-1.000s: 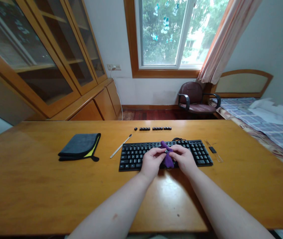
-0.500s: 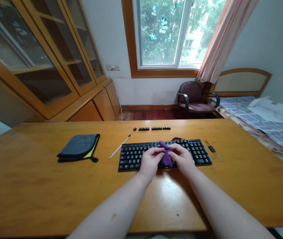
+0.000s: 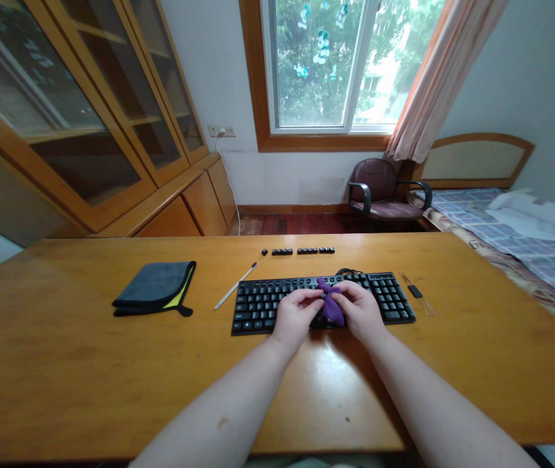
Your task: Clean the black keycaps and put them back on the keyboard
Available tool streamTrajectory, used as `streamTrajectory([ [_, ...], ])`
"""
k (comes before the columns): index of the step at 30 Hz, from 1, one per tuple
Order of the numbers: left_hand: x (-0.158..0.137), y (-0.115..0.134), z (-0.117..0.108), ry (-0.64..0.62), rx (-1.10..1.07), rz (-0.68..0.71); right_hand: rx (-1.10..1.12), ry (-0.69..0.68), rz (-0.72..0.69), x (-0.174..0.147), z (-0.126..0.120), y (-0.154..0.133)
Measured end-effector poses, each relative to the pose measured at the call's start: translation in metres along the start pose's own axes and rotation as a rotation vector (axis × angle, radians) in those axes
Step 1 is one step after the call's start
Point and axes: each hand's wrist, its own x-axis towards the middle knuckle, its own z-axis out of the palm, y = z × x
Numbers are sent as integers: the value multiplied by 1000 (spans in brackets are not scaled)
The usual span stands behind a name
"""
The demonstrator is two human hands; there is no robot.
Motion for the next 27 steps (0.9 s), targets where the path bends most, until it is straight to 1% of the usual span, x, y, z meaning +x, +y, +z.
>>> streamTrajectory([
  [3, 0, -1, 1, -22, -69, -20, 6, -5, -2, 0, 0, 2],
  [9, 2, -2, 2, -30, -174, -42, 54, -26, 52, -1, 1, 3],
  [12, 3, -1, 1, -29, -140, -11, 70, -32, 64, -1, 0, 2],
  [17, 3, -1, -3, -57, -39, 102, 28, -28, -6, -1, 0, 0],
  [20, 3, -2, -4, -69, -4, 139, 18, -6, -14, -1, 0, 0],
  [22, 3, -2, -4, -59, -6, 126, 23, 0, 3, -1, 0, 0],
  [27, 3, -1, 0, -41, -118, -3, 94, 21, 110, -1, 0, 1],
])
